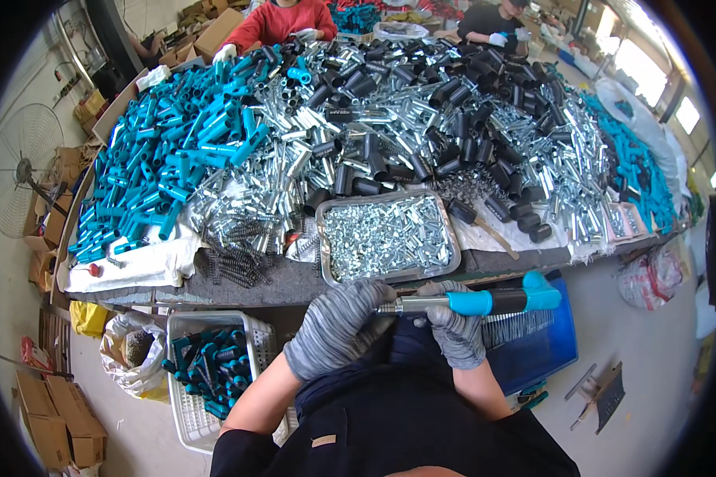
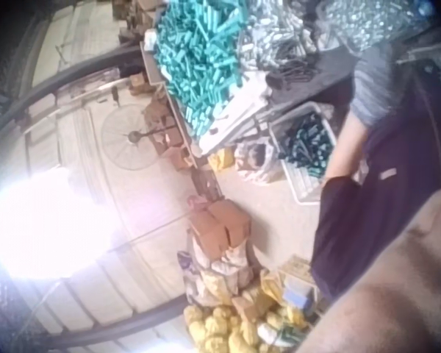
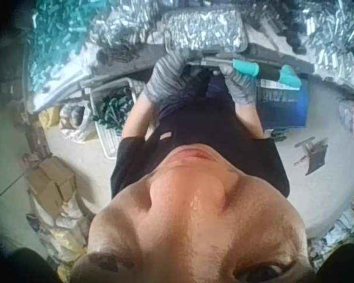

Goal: Assembling metal rods into blue plastic handles at a manual workstation.

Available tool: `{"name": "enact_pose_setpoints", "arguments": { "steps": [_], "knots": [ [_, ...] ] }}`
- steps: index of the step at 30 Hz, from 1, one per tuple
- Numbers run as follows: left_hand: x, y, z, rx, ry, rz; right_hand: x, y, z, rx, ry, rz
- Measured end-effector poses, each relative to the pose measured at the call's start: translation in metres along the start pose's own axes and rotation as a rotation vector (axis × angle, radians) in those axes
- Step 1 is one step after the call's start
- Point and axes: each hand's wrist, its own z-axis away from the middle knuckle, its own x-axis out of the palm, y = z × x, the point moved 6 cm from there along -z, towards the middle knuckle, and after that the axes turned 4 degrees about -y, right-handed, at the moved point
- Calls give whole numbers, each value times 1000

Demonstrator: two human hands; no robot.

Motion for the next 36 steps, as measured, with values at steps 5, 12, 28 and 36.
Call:
{"name": "enact_pose_setpoints", "arguments": {
  "steps": [5, 12, 28, 36],
  "knots": [
    [-12, 17, -10, 106, 143, 202, -5, 10, 0, 33, 135, -208],
    [-5, 6, -20, 152, 32, -56, -9, 14, 1, 80, 144, -351],
    [11, -8, -9, -156, -162, -23, -15, 18, 8, 53, 220, -249],
    [18, -18, -29, -211, -136, 23, -26, 28, -1, 95, 252, -202]
  ]
}}
